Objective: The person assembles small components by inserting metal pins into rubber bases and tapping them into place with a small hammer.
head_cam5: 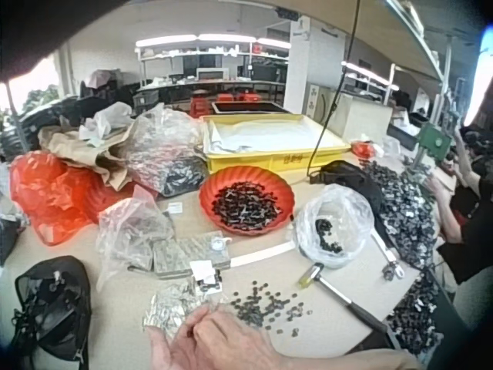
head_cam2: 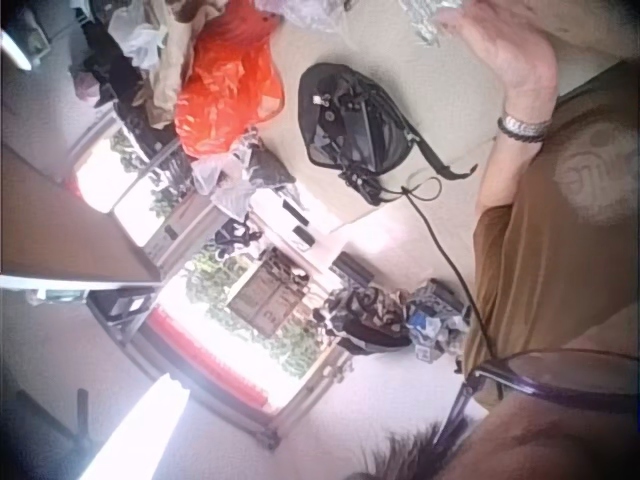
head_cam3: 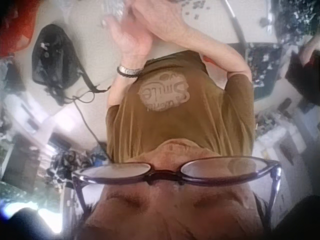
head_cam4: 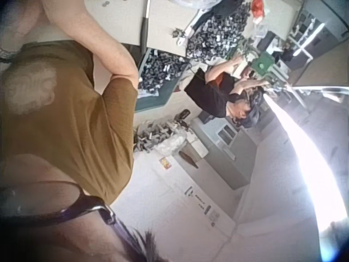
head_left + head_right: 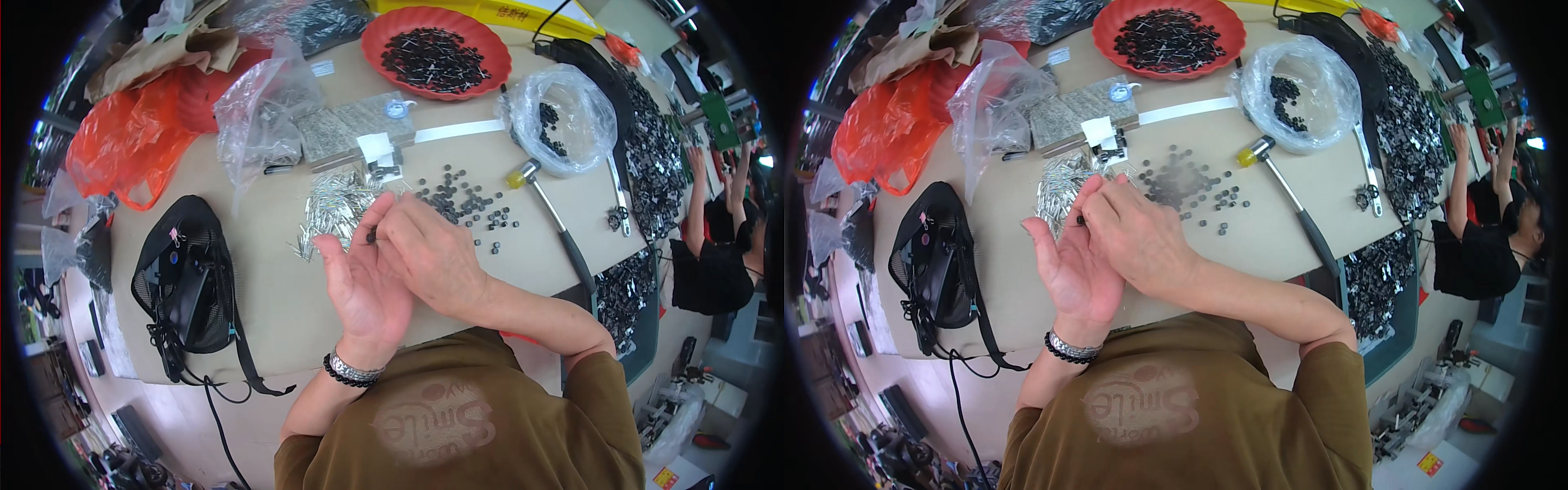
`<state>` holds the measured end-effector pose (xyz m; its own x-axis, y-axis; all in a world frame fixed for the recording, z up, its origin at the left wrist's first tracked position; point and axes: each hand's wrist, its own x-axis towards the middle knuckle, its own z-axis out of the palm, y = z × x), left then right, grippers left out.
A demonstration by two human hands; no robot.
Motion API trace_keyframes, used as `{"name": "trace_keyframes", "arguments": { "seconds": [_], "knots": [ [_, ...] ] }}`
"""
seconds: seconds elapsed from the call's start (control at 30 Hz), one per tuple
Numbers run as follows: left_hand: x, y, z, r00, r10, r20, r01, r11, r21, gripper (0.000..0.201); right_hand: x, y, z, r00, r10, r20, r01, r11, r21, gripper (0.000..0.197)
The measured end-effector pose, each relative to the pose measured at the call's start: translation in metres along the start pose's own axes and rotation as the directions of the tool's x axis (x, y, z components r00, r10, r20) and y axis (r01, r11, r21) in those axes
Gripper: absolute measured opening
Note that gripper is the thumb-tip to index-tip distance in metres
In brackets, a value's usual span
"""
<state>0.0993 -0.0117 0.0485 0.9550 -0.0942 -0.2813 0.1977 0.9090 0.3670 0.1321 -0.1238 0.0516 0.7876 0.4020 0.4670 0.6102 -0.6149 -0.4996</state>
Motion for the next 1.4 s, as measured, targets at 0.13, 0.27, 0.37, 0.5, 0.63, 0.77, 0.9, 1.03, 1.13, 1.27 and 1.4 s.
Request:
{"name": "trace_keyframes", "arguments": {
  "seconds": [0.13, 0.27, 0.37, 0.5, 0.63, 0.77, 0.9, 1.03, 1.13, 1.27, 1.4],
  "knots": [
    [-0.002, -0.003, 0.004, 0.999, 0.003, 0.055, -0.004, 1.0, 0.028, 0.101, -0.006, 0.006, 0.005, 0.998, -0.017, -0.059, 0.018, 1.0, 0.015, 0.018],
    [0.005, 0.002, -0.006, 0.961, -0.071, 0.266, 0.151, 0.944, -0.294, 0.104, 0.008, 0.01, -0.007, 0.994, 0.092, -0.056, -0.077, 0.97, 0.229, 0.016],
    [0.01, 0.008, -0.009, 0.969, -0.04, 0.245, 0.104, 0.962, -0.254, 0.101, 0.023, 0.017, -0.023, 0.849, 0.449, 0.277, -0.518, 0.609, 0.601, 0.017],
    [-0.003, 0.021, -0.022, 0.987, 0.151, 0.05, -0.159, 0.918, 0.362, 0.062, 0.061, 0.087, -0.033, 0.819, 0.564, 0.109, -0.523, 0.654, 0.547, 0.013],
    [-0.022, 0.022, -0.048, 0.976, 0.206, 0.077, -0.156, 0.401, 0.903, 0.018, 0.122, 0.156, -0.045, 0.807, 0.567, -0.162, -0.467, 0.782, 0.413, 0.011],
    [-0.025, 0.008, -0.044, 0.947, 0.101, 0.304, -0.3, -0.052, 0.953, 0.023, 0.136, 0.19, -0.063, 0.814, 0.54, -0.214, -0.531, 0.841, 0.103, 0.01],
    [-0.018, 0.007, -0.045, 0.882, 0.096, 0.461, -0.413, -0.31, 0.856, 0.027, 0.109, 0.138, -0.079, 0.82, 0.56, -0.114, -0.567, 0.823, -0.039, 0.01],
    [-0.009, 0.002, -0.05, 0.863, 0.07, 0.5, -0.461, -0.297, 0.836, 0.022, 0.031, 0.094, -0.09, 0.927, 0.365, -0.079, -0.365, 0.931, 0.025, 0.011],
    [-0.007, -0.001, -0.053, 0.828, 0.077, 0.556, -0.508, -0.317, 0.801, 0.016, -0.025, 0.062, -0.088, 0.918, 0.396, -0.011, -0.395, 0.918, 0.033, 0.004],
    [-0.014, -0.002, -0.051, 0.855, 0.097, 0.51, -0.457, -0.324, 0.828, 0.012, -0.075, 0.06, -0.084, 0.874, 0.485, 0.033, -0.48, 0.871, -0.104, 0.006],
    [-0.027, -0.001, -0.053, 0.871, 0.124, 0.475, -0.412, -0.343, 0.844, 0.011, -0.097, 0.067, -0.072, 0.863, 0.494, 0.102, -0.486, 0.869, -0.092, 0.01]
  ]
}}
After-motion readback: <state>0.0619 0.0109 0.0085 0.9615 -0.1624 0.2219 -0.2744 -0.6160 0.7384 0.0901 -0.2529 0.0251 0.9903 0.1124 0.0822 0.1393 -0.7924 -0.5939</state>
